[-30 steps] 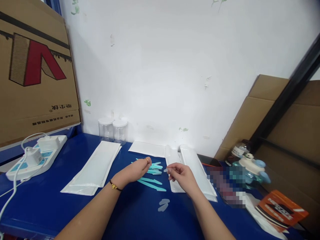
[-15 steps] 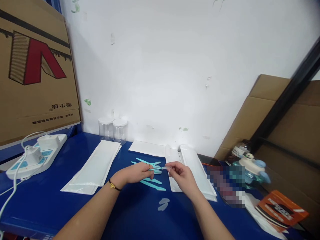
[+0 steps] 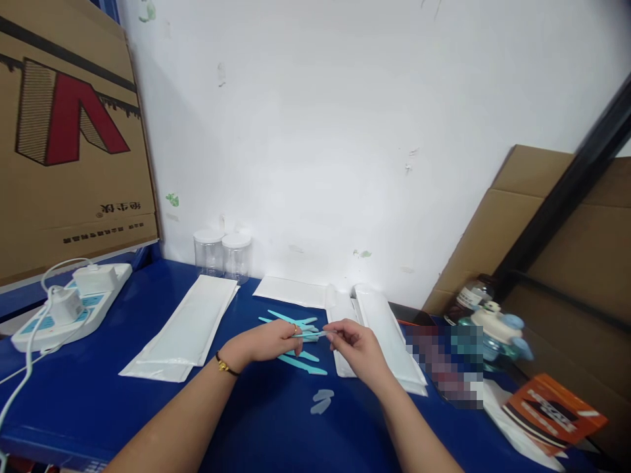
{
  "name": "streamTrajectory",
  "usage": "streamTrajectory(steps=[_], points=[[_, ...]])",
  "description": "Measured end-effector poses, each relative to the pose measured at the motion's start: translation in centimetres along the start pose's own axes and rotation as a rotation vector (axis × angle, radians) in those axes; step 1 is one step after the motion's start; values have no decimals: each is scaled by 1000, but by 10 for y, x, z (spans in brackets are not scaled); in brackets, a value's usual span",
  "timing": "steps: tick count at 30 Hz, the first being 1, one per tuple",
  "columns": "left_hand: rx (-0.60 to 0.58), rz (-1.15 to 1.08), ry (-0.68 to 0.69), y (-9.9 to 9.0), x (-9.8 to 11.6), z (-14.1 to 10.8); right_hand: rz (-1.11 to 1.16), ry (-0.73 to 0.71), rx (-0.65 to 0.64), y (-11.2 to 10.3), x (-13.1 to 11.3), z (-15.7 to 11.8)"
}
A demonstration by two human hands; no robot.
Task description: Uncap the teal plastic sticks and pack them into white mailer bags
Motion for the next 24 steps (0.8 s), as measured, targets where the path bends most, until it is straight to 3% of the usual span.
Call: streamTrajectory(steps=[11,16,19,21,24], points=[[-23,-9,59,9,11,3,-23,15,-67,16,3,-2],[89,72,70,0,5,4,58,147,-12,11,15,3],[214,249,48,-5,-12,10,-84,155,27,2,16,4],[263,351,24,-3,-26,14,-260,106,-32,0,11,1],[252,427,-16,2,-40,20,-401,47,-289,8,4,-8]])
Point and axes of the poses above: each hand's wrist, its own z-axis towards the middle knuckle, its own y-axis out of the palm, x = y × z, the point moved 5 cm from there along z, towards the middle knuckle, and after that the axes turned 2 degrees about y, right-handed, at the moved point
